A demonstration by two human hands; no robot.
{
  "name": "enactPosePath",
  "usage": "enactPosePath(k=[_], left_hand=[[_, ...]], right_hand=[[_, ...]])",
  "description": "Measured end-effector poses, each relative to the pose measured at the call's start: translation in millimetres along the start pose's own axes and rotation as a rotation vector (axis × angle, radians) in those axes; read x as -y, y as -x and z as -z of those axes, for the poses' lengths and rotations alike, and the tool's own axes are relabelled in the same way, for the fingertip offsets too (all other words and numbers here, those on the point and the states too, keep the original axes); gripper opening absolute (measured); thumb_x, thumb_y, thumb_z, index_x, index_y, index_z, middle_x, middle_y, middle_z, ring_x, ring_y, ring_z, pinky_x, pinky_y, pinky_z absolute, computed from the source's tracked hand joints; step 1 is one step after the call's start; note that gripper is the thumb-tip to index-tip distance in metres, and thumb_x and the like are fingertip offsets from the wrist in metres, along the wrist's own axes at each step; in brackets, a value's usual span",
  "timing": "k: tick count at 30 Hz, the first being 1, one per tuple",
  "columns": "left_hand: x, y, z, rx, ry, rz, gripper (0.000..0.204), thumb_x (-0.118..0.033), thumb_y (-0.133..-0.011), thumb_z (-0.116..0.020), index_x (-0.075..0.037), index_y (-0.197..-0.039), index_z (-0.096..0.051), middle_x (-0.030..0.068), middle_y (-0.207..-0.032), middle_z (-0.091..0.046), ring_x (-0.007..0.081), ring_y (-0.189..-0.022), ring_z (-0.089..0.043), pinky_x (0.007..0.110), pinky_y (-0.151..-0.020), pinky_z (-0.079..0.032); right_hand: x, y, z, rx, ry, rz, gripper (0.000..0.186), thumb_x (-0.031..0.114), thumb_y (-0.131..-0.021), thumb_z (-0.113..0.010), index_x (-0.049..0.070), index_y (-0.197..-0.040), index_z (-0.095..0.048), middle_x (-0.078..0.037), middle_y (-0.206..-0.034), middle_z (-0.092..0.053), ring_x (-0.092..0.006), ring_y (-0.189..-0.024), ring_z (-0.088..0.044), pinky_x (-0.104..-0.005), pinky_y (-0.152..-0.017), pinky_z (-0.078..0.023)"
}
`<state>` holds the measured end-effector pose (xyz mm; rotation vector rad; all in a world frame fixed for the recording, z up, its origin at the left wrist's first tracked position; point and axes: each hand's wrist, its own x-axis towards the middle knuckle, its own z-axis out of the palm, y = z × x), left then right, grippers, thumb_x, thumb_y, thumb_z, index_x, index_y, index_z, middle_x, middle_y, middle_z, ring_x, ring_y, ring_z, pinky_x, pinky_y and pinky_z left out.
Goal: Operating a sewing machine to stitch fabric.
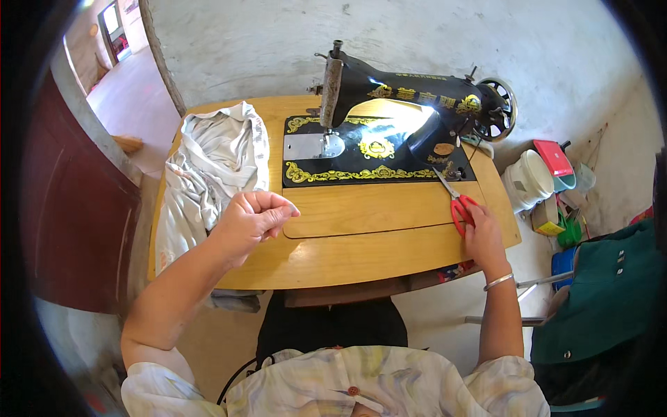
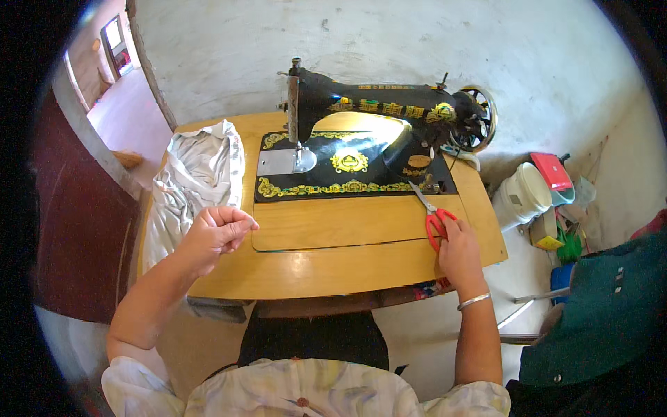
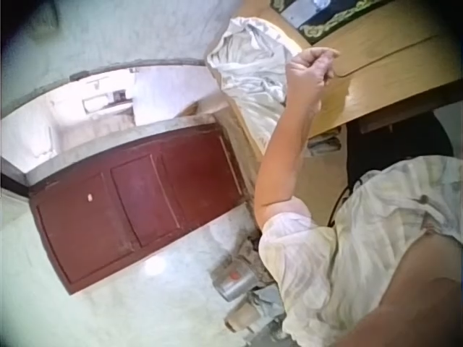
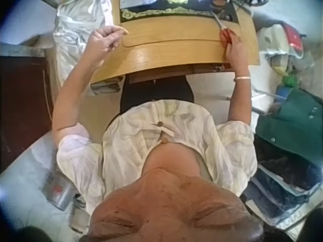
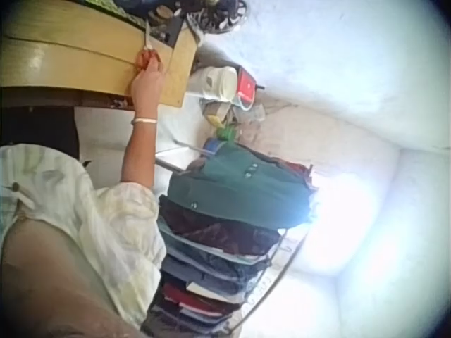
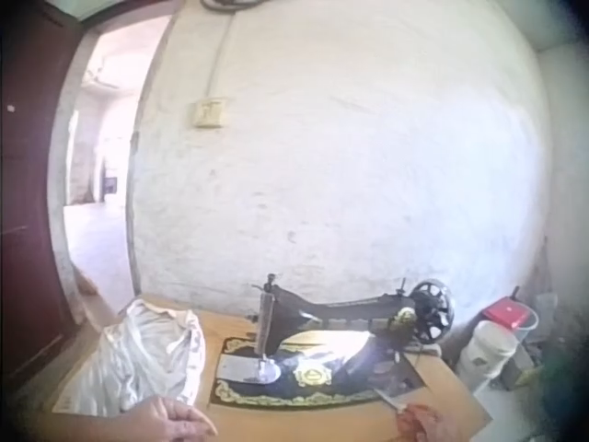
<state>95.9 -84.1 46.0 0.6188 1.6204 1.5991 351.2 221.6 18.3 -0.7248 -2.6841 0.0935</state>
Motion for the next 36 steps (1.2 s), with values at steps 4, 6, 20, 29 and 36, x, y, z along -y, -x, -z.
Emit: enactPosePath(k=[4,6,20,29,36], left_hand=[[2,-5,-6,0.015,-0.02,-0.012,0.011,-0.01,-0.082,-0.059,0.0,-0.083,-0.063,-0.0016,-0.062,-0.054,0.003,-0.052,-0.041,0.017,-0.046,-0.034],[5,-7,-12,0.009,-0.025,-0.038,0.011,-0.01,-0.082,-0.059,0.0,-0.084,-0.064,-0.0015,-0.063,-0.055,0.0027,-0.052,-0.041,0.017,-0.046,-0.034],[15,-2,-53,0.054,0.26,0.031,0.007,-0.007,-0.083,-0.057,-0.003,-0.088,-0.059,-0.0006,-0.07,-0.058,0.0029,-0.049,-0.04,0.018,-0.041,-0.029],[23,19,-55,0.006,0.334,0.041,0.015,-0.012,-0.085,-0.057,0.001,-0.09,-0.061,-0.0045,-0.062,-0.049,0.0026,-0.052,-0.037,0.017,-0.046,-0.028],[26,19,-51,0.006,0.236,0.007,0.012,-0.01,-0.084,-0.057,0.0,-0.087,-0.062,-0.0005,-0.071,-0.058,0.0029,-0.052,-0.039,0.017,-0.046,-0.031]], right_hand=[[-4,-3,18,0.173,-0.044,-0.042,0.047,-0.001,-0.065,-0.056,-0.002,-0.111,-0.046,-0.021,-0.093,-0.055,-0.0354,-0.086,-0.053,-0.0415,-0.074,-0.044],[-7,-1,26,0.226,-0.011,-0.059,0.05,-0.001,-0.063,-0.057,-0.003,-0.112,-0.044,-0.02,-0.09,-0.056,-0.0332,-0.08,-0.055,-0.0401,-0.069,-0.046],[111,56,12,0.892,-2.051,-0.226,0.075,0.04,-0.073,-0.067,0.004,-0.129,-0.032,-0.009,-0.098,-0.051,-0.0178,-0.085,-0.055,-0.0343,-0.074,-0.05],[127,58,9,0.894,-1.808,-0.237,0.076,0.038,-0.075,-0.066,0.002,-0.131,-0.029,-0.009,-0.096,-0.049,-0.0172,-0.086,-0.053,-0.0313,-0.073,-0.048],[144,53,5,0.852,-1.778,-0.244,0.066,0.035,-0.079,-0.063,0.004,-0.129,-0.033,-0.008,-0.089,-0.049,-0.0148,-0.074,-0.052,-0.0273,-0.062,-0.046]])
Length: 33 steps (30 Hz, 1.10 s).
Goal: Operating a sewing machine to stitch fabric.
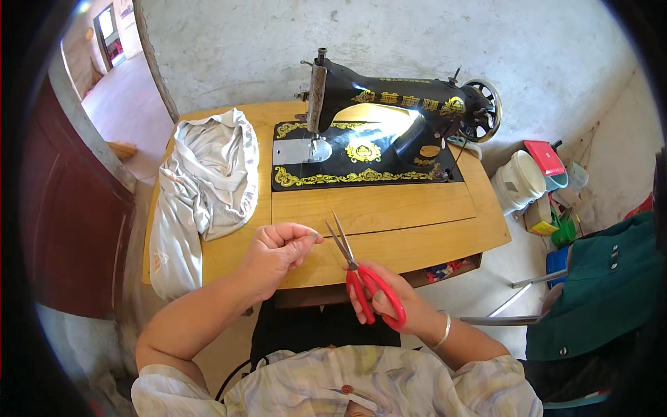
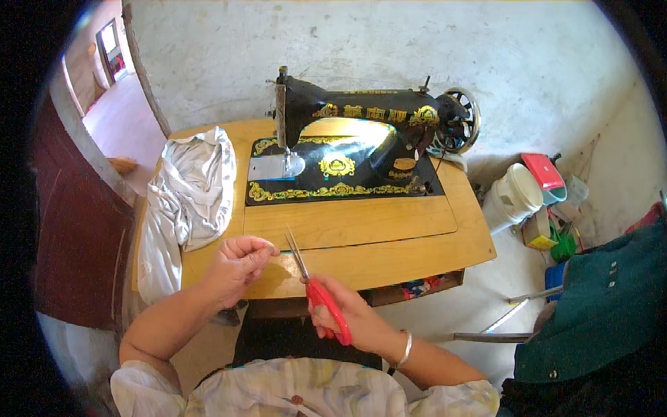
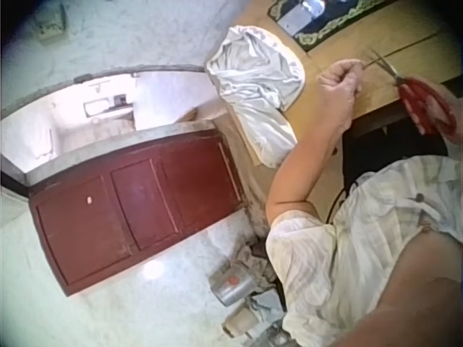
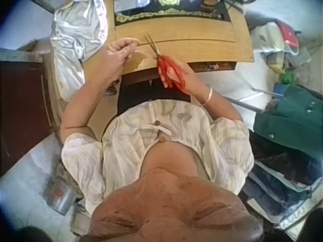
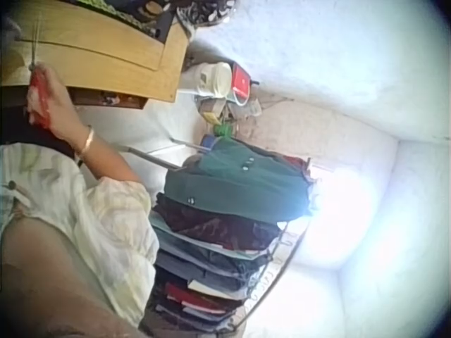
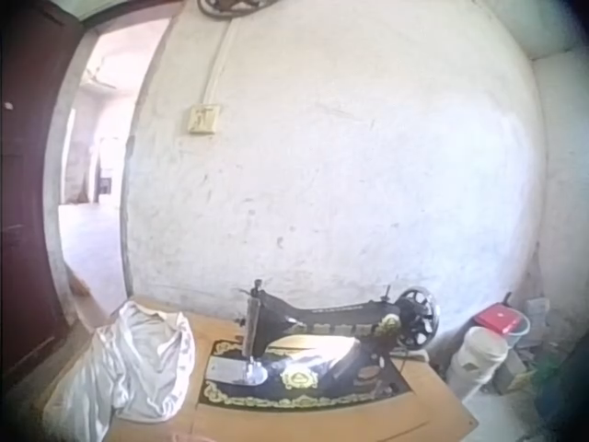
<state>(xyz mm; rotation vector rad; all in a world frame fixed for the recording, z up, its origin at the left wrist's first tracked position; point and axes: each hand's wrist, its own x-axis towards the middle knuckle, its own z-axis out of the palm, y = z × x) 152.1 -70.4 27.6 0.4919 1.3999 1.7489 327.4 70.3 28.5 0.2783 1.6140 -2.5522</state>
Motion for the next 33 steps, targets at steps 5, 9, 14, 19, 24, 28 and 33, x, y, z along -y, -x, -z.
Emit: enactPosePath(k=[5,9,14,19,24,28,33], left_hand=[[-1,-1,2,0.012,-0.025,-0.013,0.011,-0.009,-0.083,-0.057,0.0,-0.086,-0.063,0.0039,-0.082,-0.064,0.0035,-0.055,-0.043,0.017,-0.049,-0.036],[-2,-2,8,-0.005,-0.049,-0.027,0.011,-0.009,-0.083,-0.058,0.0,-0.086,-0.063,0.0034,-0.08,-0.064,0.0036,-0.055,-0.043,0.018,-0.049,-0.037],[-40,-9,26,0.013,-0.474,-0.15,0.011,-0.011,-0.082,-0.06,-0.002,-0.084,-0.065,-0.0019,-0.07,-0.059,0.0011,-0.057,-0.044,0.017,-0.05,-0.036],[-145,-40,44,-0.252,-0.678,-0.702,0.013,-0.013,-0.084,-0.057,-0.004,-0.088,-0.065,-0.0069,-0.062,-0.051,-0.0001,-0.055,-0.04,0.017,-0.049,-0.032],[-189,-82,48,-0.308,-0.622,-1.224,0.014,-0.013,-0.084,-0.058,-0.003,-0.09,-0.065,-0.0061,-0.063,-0.052,-0.0001,-0.055,-0.04,0.016,-0.048,-0.031],[-172,-113,47,-0.271,-0.65,-1.311,0.009,-0.006,-0.082,-0.059,0.001,-0.087,-0.064,-0.0048,-0.068,-0.056,-0.0002,-0.06,-0.043,0.015,-0.051,-0.034],[-157,-112,59,-0.221,-0.616,-1.377,0.01,-0.006,-0.083,-0.058,0.0,-0.088,-0.064,-0.0016,-0.072,-0.061,-0.0013,-0.058,-0.043,0.013,-0.051,-0.033]], right_hand=[[4,-2,-8,-0.135,0.034,-0.028,0.038,0.019,-0.087,-0.053,0.005,-0.12,-0.04,-0.003,-0.068,-0.048,-0.009,-0.045,-0.045,-0.0211,-0.04,-0.038],[13,12,6,-0.301,0.124,0.172,0.035,0.008,-0.084,-0.054,0.003,-0.117,-0.044,-0.002,-0.064,-0.049,-0.0075,-0.042,-0.044,-0.0206,-0.037,-0.037],[34,46,85,-0.917,0.84,0.349,0.043,-0.001,-0.073,-0.063,0.0,-0.114,-0.05,-0.007,-0.076,-0.059,-0.0129,-0.06,-0.057,-0.024,-0.055,-0.047],[58,64,138,-1.099,1.692,0.163,0.033,0.005,-0.069,-0.062,-0.001,-0.101,-0.054,-0.019,-0.084,-0.058,-0.0319,-0.077,-0.058,-0.0391,-0.069,-0.046],[57,40,156,-1.013,1.699,0.039,0.025,0.009,-0.069,-0.062,-0.001,-0.091,-0.057,-0.02,-0.08,-0.057,-0.0371,-0.075,-0.055,-0.0441,-0.067,-0.044],[77,17,121,-0.913,1.958,-0.211,0.025,0.006,-0.07,-0.058,-0.003,-0.093,-0.058,-0.019,-0.081,-0.059,-0.0336,-0.081,-0.058,-0.0375,-0.069,-0.046],[93,-55,66,-0.526,1.795,0.459,0.029,-0.003,-0.071,-0.055,-0.001,-0.1,-0.056,-0.019,-0.095,-0.058,-0.0327,-0.089,-0.057,-0.035,-0.075,-0.046]])
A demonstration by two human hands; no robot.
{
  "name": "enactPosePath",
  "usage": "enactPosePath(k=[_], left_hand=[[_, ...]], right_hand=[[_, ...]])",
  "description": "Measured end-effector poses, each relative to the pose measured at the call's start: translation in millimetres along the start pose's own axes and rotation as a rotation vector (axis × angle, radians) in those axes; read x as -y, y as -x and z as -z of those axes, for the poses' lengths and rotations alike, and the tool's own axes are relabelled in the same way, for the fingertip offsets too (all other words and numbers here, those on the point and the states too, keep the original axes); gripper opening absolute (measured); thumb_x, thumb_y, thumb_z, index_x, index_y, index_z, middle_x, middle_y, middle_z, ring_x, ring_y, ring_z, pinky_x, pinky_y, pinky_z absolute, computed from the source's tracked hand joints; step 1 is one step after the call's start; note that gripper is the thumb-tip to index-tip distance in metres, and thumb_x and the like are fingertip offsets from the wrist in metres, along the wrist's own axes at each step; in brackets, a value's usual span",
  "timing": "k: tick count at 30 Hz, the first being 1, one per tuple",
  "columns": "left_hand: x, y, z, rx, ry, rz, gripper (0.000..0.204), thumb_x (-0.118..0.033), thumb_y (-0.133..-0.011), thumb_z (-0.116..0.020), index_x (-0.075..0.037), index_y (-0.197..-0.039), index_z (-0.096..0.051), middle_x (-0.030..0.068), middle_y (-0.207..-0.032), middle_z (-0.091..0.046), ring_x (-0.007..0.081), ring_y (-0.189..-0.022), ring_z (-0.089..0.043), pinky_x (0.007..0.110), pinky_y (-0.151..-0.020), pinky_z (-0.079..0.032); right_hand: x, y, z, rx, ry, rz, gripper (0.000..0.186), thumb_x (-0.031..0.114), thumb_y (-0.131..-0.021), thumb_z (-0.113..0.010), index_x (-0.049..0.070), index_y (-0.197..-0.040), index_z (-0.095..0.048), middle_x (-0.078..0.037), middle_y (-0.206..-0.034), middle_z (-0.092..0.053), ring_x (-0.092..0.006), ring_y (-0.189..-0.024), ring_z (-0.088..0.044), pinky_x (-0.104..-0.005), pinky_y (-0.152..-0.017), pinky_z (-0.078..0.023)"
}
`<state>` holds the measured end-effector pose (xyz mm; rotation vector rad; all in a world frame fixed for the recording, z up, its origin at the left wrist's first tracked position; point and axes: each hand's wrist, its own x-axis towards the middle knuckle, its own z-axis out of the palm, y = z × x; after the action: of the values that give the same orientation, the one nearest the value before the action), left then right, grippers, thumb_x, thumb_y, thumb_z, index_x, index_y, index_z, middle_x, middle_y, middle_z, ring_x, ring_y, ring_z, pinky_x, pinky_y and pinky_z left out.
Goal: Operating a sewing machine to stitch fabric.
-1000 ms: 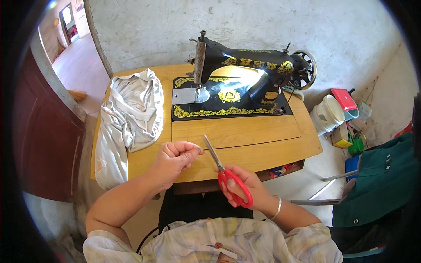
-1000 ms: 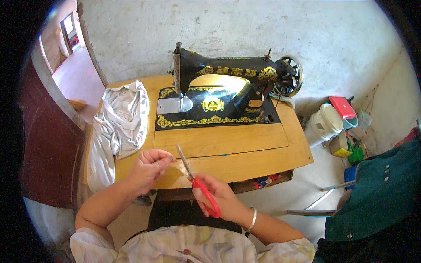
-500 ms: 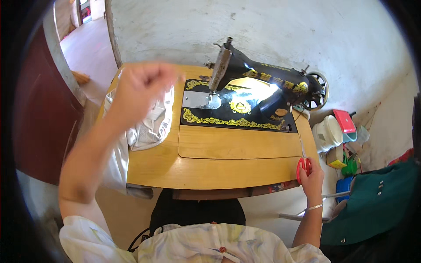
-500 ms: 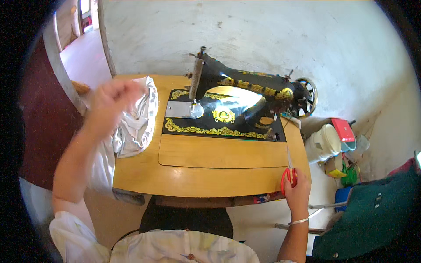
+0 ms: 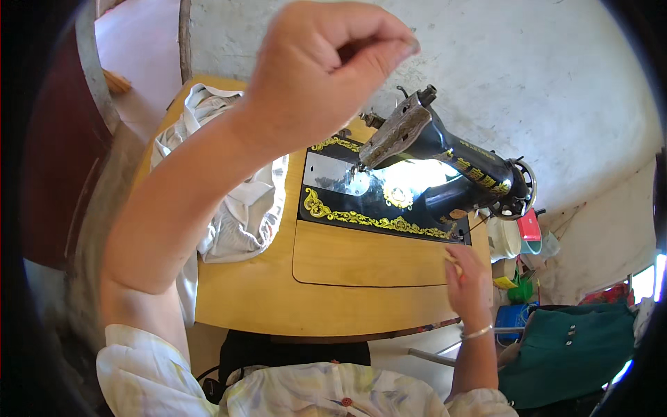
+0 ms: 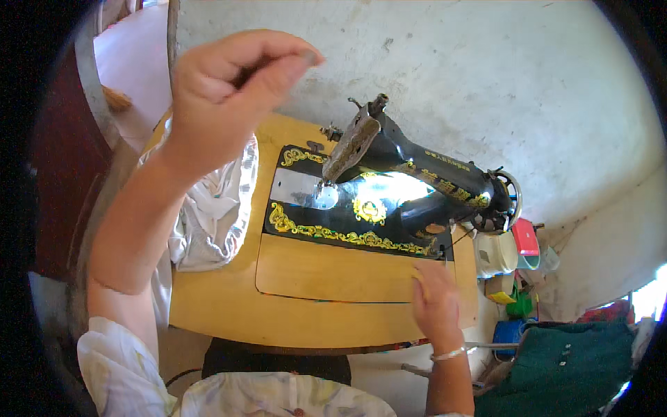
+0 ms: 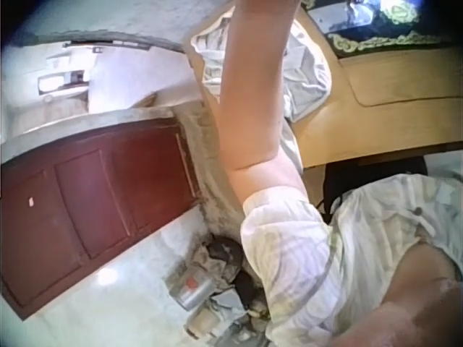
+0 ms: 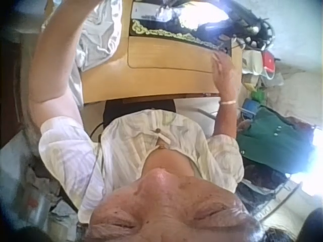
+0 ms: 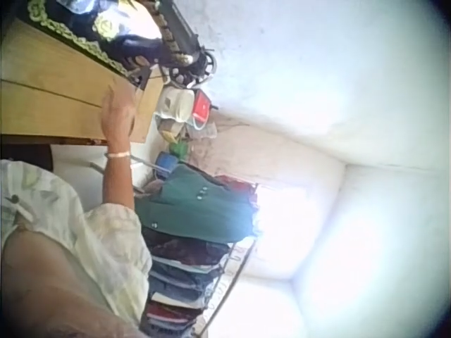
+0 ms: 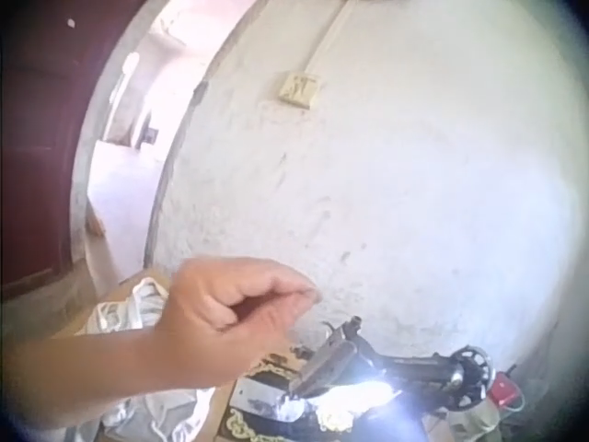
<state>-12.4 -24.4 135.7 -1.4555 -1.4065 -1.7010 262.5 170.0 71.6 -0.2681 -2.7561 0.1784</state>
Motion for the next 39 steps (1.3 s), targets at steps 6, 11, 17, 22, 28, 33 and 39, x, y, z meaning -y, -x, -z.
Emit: enactPosePath(k=[6,11,17,22,28,33,39], left_hand=[[7,18,9,-0.201,0.502,0.41,0.015,-0.009,-0.085,-0.055,0.001,-0.093,-0.061,0.0024,-0.081,-0.063,-0.0004,-0.053,-0.037,0.014,-0.048,-0.031],[-4,20,18,-0.154,0.82,0.493,0.016,-0.01,-0.084,-0.055,0.002,-0.094,-0.06,0.0029,-0.08,-0.062,-0.0001,-0.052,-0.034,0.015,-0.047,-0.028],[20,27,9,-0.007,0.557,0.657,0.013,-0.01,-0.082,-0.057,0.0,-0.088,-0.062,-0.0019,-0.069,-0.057,0.0002,-0.054,-0.038,0.016,-0.048,-0.03],[60,53,-8,0.156,0.397,0.809,0.012,-0.013,-0.081,-0.059,-0.002,-0.084,-0.063,-0.0032,-0.066,-0.055,0.0017,-0.056,-0.042,0.016,-0.051,-0.033],[88,66,-6,0.038,0.311,0.85,0.013,-0.014,-0.082,-0.058,-0.002,-0.084,-0.063,-0.004,-0.064,-0.053,0.0025,-0.055,-0.04,0.017,-0.051,-0.032],[107,71,1,-0.069,0.373,0.924,0.013,-0.014,-0.082,-0.059,-0.002,-0.086,-0.063,-0.0052,-0.062,-0.049,0.0021,-0.054,-0.037,0.017,-0.049,-0.029],[121,71,10,-0.136,0.353,0.917,0.013,-0.015,-0.082,-0.059,-0.002,-0.086,-0.063,-0.0056,-0.06,-0.046,0.0011,-0.051,-0.034,0.016,-0.047,-0.026]], right_hand=[[73,-99,-78,0.115,-0.298,0.291,0.059,-0.01,-0.072,-0.045,-0.004,-0.129,-0.03,-0.023,-0.123,-0.043,-0.0362,-0.114,-0.043,-0.04,-0.092,-0.038],[100,-130,-109,0.087,-0.259,0.379,0.054,0.0,-0.075,-0.047,-0.006,-0.126,-0.031,-0.022,-0.118,-0.046,-0.0371,-0.109,-0.044,-0.0394,-0.092,-0.038],[59,-96,-109,0.157,-0.127,0.289,0.051,0.001,-0.073,-0.052,-0.006,-0.122,-0.039,-0.022,-0.114,-0.049,-0.0364,-0.101,-0.048,-0.041,-0.089,-0.037],[31,-97,-110,0.123,-0.3,0.294,0.046,0.002,-0.073,-0.053,-0.003,-0.118,-0.045,-0.02,-0.112,-0.051,-0.0359,-0.101,-0.047,-0.0404,-0.091,-0.034],[16,-114,-105,0.207,-0.382,0.331,0.047,0.003,-0.073,-0.053,0.002,-0.119,-0.047,-0.015,-0.111,-0.055,-0.0317,-0.1,-0.049,-0.0378,-0.091,-0.034],[7,-121,-106,0.302,-0.486,0.3,0.05,0.003,-0.076,-0.051,0.007,-0.125,-0.043,-0.011,-0.118,-0.054,-0.0247,-0.107,-0.051,-0.0433,-0.096,-0.028],[9,-120,-119,0.212,-0.386,0.426,0.052,0.004,-0.078,-0.054,0.007,-0.128,-0.039,-0.012,-0.125,-0.047,-0.0278,-0.11,-0.048,-0.0434,-0.095,-0.029]])
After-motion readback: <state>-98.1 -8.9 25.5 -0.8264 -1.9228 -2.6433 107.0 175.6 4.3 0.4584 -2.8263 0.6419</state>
